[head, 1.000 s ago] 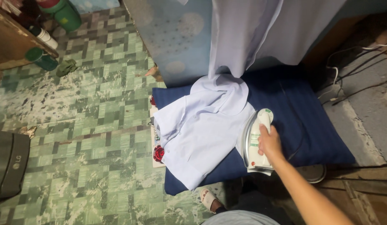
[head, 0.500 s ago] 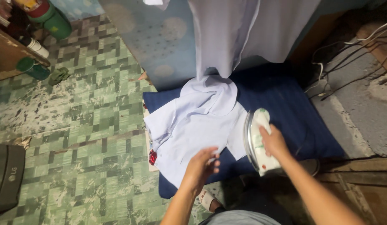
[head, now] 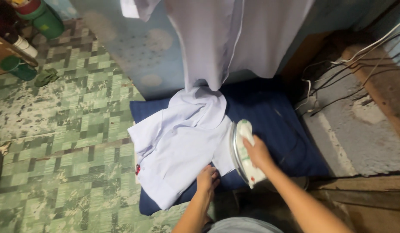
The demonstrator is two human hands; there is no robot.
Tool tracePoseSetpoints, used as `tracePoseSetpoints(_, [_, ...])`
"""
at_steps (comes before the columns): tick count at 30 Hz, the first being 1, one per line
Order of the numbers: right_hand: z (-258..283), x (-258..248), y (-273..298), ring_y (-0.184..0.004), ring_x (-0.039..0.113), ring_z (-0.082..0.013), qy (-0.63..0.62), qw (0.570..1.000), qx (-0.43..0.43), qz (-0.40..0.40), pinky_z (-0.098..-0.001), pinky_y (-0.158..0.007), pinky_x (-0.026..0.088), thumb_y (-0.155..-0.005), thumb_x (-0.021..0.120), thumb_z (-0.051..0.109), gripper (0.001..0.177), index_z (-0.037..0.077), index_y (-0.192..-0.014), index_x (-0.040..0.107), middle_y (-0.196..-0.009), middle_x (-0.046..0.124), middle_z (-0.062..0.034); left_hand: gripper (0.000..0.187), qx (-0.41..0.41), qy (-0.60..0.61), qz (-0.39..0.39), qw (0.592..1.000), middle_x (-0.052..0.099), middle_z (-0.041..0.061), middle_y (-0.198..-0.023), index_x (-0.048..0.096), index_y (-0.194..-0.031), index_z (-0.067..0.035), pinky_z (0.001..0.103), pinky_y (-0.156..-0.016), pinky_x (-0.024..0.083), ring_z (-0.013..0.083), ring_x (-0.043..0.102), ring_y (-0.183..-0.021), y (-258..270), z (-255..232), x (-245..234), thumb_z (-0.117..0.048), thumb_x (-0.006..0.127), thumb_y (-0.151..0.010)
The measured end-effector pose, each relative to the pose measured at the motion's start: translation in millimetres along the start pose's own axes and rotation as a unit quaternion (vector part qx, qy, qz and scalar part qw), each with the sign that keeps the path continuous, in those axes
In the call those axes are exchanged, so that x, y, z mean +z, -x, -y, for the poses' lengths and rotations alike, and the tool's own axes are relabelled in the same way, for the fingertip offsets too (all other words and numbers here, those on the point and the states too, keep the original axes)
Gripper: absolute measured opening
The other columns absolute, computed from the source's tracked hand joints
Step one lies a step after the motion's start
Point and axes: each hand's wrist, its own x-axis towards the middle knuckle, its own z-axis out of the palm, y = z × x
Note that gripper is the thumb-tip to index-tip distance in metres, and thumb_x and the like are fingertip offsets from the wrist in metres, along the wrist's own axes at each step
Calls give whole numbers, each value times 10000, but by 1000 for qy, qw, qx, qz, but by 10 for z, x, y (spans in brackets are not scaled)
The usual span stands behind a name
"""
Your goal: The person irons a light blue shirt on a blue ironing board. They repeatedly smooth the fabric, reposition the shirt, and use a steam iron to remove wrinkles from the sleeves and body.
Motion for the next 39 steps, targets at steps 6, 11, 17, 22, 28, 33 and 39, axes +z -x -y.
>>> tracePoseSetpoints(6, [-386, -462, 117, -716, 722, -221, 78, 989, -120, 20, -355, -676, 555, -932, 659, 382, 396, 16, -1084, 671, -822, 738, -148, 238, 7, 13, -42, 999, 535, -32, -737, 687, -1066, -107, 312, -660, 461, 111, 507, -662, 28, -60, 281, -244, 697, -872])
tracePoseSetpoints(11, [-360, -874, -149, -765, 746, -249, 125, 984, -109, 71, -372, -709, 567, -843, 743, 321, 417, 44, -1147, 675, -870, 767, -151, 274, 45, 75, -43, 995, 519, -20, -699, 674, -1087, -54, 282, -502, 377, 114, 448, -534, -67, 5, 334, -160, 766, -851])
tracePoseSetpoints(17, [68, -1337, -524, -915, 763, -247, 157, 924, -276, 214, -361, -791, 572, -722, 804, 272, 583, 80, -1253, 658, -1068, 789, -126, 464, 125, -3, -152, 980, 662, 45, -760, 648, -1246, 18, 288, -496, 444, 138, 566, -562, 113, 36, 475, -52, 760, -801])
tracePoseSetpoints(22, [649, -1147, -671, -1009, 743, -308, 384, 814, -334, 280, -390, -863, 571, -734, 798, 258, 455, 143, -1170, 740, -1113, 771, -134, 541, 168, 16, -170, 971, 647, 60, -763, 622, -1275, 9, 273, -490, 444, 126, 549, -562, 205, 74, 537, -41, 773, -758])
tracePoseSetpoints(28, [975, -790, -676, -996, 729, -323, 462, 747, -322, 354, -425, -880, 560, -708, 730, 194, 492, 279, -1193, 741, -1079, 761, -109, 548, 178, 136, -224, 949, 662, 49, -842, 565, -1317, -68, 280, -500, 446, 138, 582, -645, 361, 116, 522, -159, 786, -823])
tracePoseSetpoints(33, [893, -580, -737, -962, 738, -306, 470, 713, -363, 373, -429, -858, 563, -706, 692, 212, 384, 271, -1073, 786, -997, 785, -82, 441, 223, 260, -274, 899, 708, 44, -931, 572, -1260, -72, 292, -523, 507, 177, 690, -768, 266, 149, 149, -211, 748, -881])
tracePoseSetpoints(39, [817, -216, -510, -917, 727, -332, 443, 666, -445, 403, -452, -819, 559, -732, 676, 219, 272, 214, -979, 789, -955, 768, -99, 375, 240, 246, -293, 892, 710, 43, -961, 637, -1179, -29, 274, -501, 501, 165, 690, -759, 248, 89, -335, -224, 769, -888])
